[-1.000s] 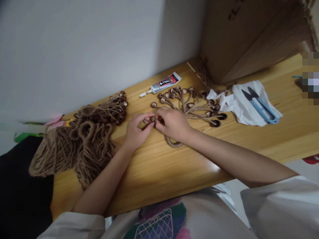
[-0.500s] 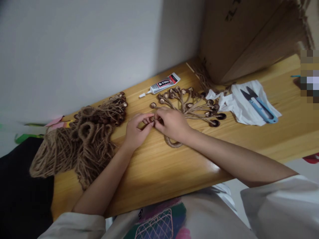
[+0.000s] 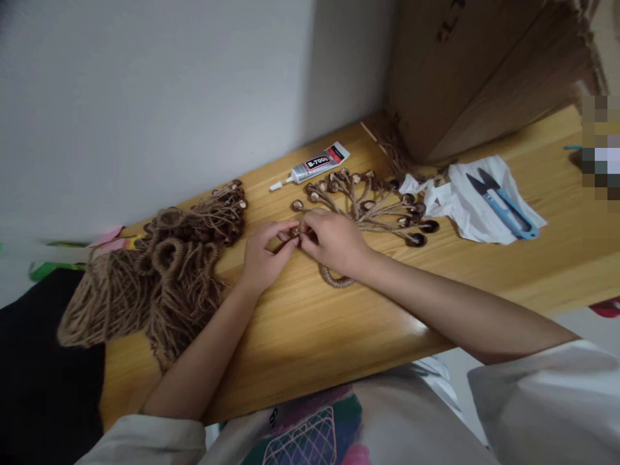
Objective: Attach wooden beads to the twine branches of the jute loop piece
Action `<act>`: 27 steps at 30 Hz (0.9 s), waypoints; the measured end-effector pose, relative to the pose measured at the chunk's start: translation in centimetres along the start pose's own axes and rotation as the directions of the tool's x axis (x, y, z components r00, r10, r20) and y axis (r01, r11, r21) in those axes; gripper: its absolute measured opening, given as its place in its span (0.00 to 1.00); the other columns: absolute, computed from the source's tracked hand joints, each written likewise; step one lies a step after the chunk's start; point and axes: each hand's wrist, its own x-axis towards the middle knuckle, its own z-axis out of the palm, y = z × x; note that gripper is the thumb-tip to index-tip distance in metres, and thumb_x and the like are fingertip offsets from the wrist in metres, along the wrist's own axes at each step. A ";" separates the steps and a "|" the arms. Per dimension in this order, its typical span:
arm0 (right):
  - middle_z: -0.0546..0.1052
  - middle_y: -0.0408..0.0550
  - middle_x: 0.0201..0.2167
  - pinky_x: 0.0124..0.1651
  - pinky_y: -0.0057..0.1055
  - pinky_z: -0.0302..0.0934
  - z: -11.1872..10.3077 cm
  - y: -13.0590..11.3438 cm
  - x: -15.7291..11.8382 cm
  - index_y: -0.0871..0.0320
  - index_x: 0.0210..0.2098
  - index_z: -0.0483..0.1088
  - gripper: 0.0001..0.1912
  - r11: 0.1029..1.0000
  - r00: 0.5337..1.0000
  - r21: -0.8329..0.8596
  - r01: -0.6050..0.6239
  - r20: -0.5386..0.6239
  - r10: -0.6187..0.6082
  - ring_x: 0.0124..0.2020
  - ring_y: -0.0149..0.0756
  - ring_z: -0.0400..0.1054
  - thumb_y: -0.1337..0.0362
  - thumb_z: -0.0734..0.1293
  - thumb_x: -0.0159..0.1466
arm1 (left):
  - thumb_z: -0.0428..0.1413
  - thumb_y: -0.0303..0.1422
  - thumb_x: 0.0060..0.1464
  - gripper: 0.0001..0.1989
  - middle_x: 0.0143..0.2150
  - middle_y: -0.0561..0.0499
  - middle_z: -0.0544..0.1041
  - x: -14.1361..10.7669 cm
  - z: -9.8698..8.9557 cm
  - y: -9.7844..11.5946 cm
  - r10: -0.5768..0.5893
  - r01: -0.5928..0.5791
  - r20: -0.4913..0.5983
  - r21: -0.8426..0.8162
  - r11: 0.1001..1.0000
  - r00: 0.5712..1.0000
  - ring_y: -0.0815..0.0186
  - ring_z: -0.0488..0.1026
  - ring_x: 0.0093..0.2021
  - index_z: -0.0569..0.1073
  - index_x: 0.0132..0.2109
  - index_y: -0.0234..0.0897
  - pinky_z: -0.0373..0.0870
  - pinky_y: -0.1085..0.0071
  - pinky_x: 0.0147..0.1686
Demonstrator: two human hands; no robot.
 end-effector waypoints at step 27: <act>0.75 0.50 0.30 0.37 0.30 0.57 0.1 0.0 0.0 0.60 0.31 0.70 0.04 1.000 0.999 -0.009 0.025 -0.025 -0.026 0.33 0.38 0.68 0.67 0.64 0.59 | 0.60 0.21 0.49 0.15 0.36 0.52 0.81 -0.1 0.1 -0.2 0.016 -0.016 -0.019 -0.003 1.000 1.000 0.67 0.74 0.33 0.77 0.44 0.40 0.68 0.67 0.39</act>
